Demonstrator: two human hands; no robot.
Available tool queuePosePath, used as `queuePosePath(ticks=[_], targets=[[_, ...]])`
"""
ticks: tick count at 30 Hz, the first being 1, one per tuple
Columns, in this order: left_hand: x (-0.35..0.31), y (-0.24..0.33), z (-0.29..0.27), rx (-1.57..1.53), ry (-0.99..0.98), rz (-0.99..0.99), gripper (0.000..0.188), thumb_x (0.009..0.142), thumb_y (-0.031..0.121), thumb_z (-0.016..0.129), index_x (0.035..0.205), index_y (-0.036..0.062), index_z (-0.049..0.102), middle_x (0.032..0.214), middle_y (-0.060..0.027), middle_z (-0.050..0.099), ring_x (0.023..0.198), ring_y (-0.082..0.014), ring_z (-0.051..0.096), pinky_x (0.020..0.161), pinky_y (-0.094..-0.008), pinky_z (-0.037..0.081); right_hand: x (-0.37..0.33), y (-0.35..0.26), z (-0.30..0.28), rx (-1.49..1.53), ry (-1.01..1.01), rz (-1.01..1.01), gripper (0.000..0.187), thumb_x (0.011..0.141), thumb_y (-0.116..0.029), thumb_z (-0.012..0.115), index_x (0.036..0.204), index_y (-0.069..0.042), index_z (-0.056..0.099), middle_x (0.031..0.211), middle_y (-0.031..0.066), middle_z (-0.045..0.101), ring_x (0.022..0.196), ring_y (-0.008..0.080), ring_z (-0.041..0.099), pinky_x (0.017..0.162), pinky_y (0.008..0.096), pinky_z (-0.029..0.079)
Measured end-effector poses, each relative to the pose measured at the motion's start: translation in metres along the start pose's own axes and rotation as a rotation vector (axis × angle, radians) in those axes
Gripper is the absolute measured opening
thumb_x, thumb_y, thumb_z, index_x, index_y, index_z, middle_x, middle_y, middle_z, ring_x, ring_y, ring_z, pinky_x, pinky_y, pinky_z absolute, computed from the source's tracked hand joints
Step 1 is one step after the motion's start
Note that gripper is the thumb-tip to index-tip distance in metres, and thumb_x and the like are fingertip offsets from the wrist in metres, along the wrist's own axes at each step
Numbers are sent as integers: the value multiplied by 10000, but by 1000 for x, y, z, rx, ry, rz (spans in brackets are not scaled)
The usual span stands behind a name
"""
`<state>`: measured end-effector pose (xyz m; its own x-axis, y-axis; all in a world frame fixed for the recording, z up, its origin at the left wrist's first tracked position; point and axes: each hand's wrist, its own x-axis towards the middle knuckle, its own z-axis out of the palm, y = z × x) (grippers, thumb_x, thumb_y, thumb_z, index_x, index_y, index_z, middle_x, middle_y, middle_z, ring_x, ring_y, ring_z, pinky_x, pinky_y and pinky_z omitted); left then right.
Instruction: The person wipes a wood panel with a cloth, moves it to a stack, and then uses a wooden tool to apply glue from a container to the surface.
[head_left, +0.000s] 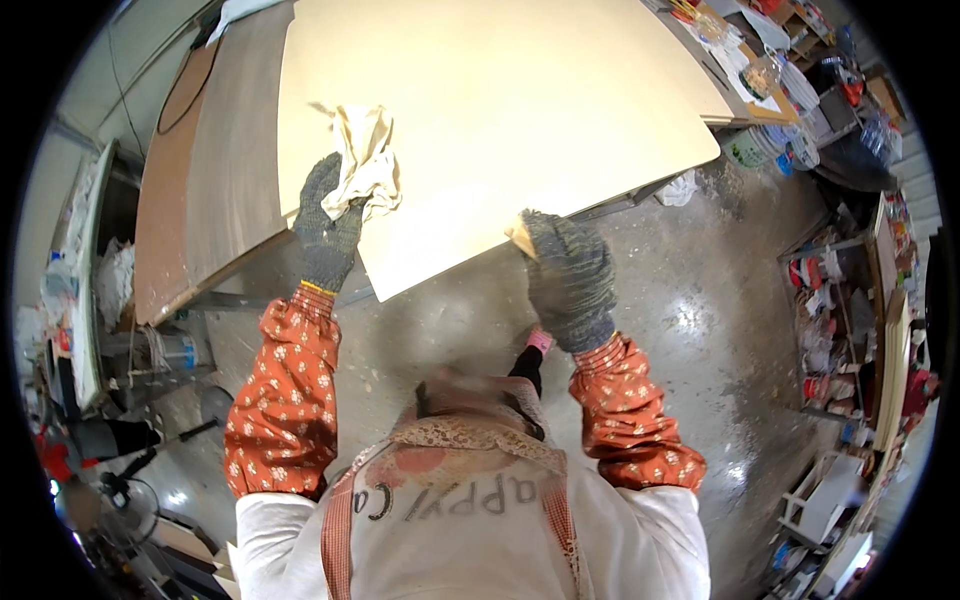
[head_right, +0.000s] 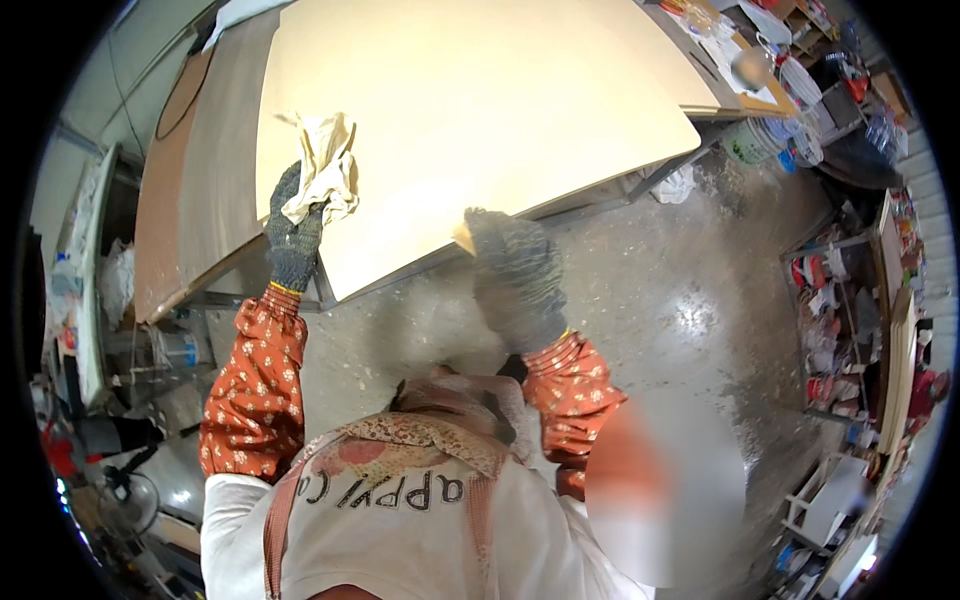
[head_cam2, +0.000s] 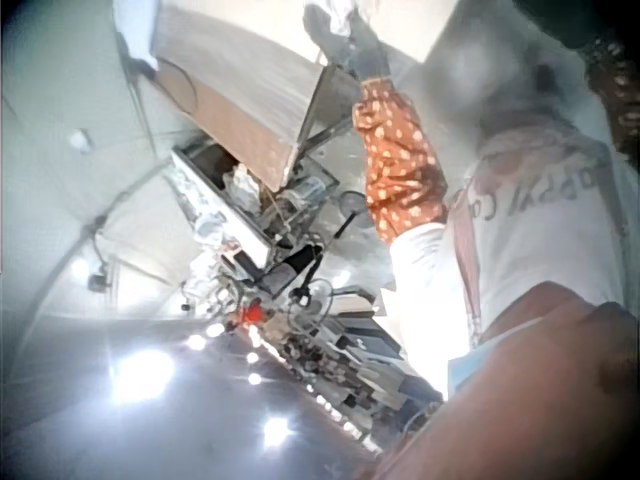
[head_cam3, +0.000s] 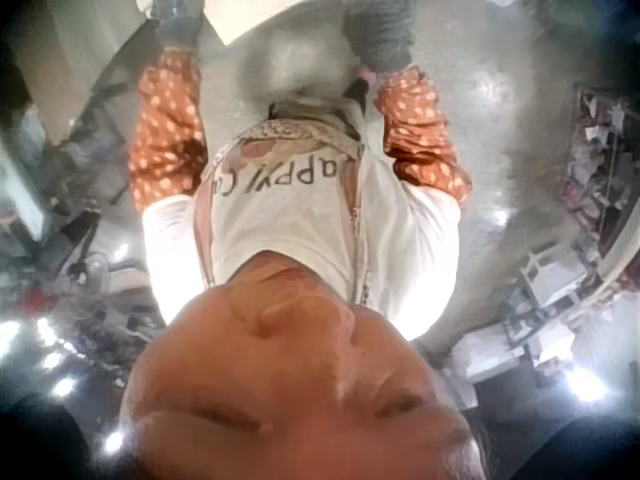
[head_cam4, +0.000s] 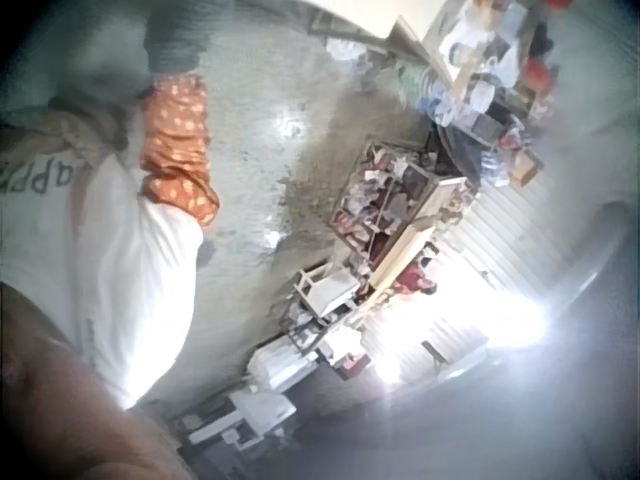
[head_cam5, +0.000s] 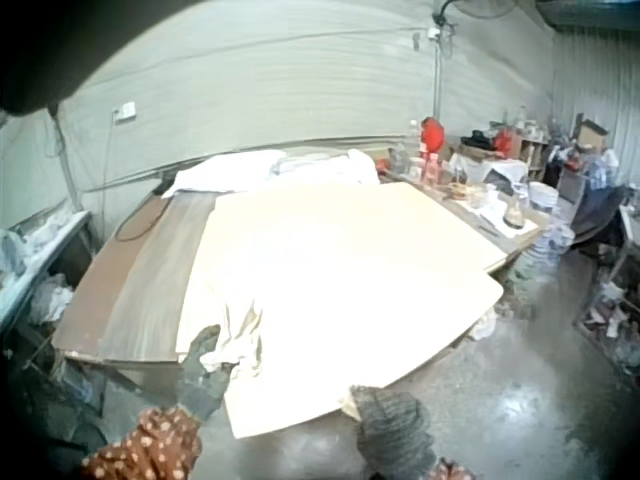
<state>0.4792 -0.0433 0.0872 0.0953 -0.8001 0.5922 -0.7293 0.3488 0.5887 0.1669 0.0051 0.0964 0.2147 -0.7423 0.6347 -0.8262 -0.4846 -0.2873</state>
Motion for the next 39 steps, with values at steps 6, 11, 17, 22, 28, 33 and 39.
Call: queuePosePath(ticks=[6, 11, 17, 22, 28, 33, 39], targets=[[1, 12, 8, -77, 4, -86, 496, 795, 76, 692, 1229, -26, 475, 1200, -148, 548, 1084, -236, 552, 956, -330, 432, 6, 109, 0, 417, 131, 379, 222, 897, -57, 483, 1070, -38, 620, 1077, 118, 626, 918, 220, 626, 806, 309, 544], [-4, -23, 6, -145, -4, -158, 460, 807, 78, 670, 1220, -21, 492, 1165, -158, 563, 1086, -247, 547, 948, -336, 428, 3, 19, -2, 76, -18, 17, 240, 872, -88, 530, 1093, -76, 622, 1079, 128, 625, 943, 238, 606, 850, 396, 487], [0, -12, 11, -86, -55, -153, 432, 847, 161, 613, 1222, -18, 495, 1182, -165, 553, 1094, -271, 542, 949, -350, 424, 7, 81, -23, -91, 60, 75, 327, 818, -63, 564, 1143, -75, 604, 1074, 109, 630, 970, 241, 582, 906, 407, 442], [-4, -2, 6, -93, 16, -65, 456, 849, 213, 628, 1218, -21, 499, 1163, -157, 565, 1069, -256, 556, 921, -353, 439, 0, 8, -9, 41, 6, -5, 317, 846, -93, 537, 1159, -76, 591, 1084, 111, 632, 971, 240, 593, 910, 404, 444], [-3, -1, 6, -33, -23, -64, 414, 876, 168, 598, 1228, -22, 493, 1134, -137, 597, 1026, -231, 579, 871, -336, 468, 4, 123, -18, -293, 110, -140, 295, 879, -153, 511, 1160, -122, 592, 1221, 78, 577, 1031, 254, 577, 928, 388, 443], [-3, 4, 9, -27, 9, -83, 425, 853, 92, 615, 1233, -45, 484, 1123, -153, 606, 1003, -232, 596, 879, -335, 472, -15, 151, 12, -202, 139, 160, 282, 858, -103, 550, 1130, -134, 616, 1187, 73, 596, 1034, 235, 580, 927, 352, 447], [-6, -13, 2, 44, -23, -93, 437, 835, 65, 620, 1241, -25, 489, 1140, -140, 604, 998, -222, 598, 859, -334, 482, 8, 135, -17, -15, 110, 135, 209, 852, -164, 559, 1033, -102, 645, 1115, 78, 632, 994, 218, 605, 907, 357, 460]])
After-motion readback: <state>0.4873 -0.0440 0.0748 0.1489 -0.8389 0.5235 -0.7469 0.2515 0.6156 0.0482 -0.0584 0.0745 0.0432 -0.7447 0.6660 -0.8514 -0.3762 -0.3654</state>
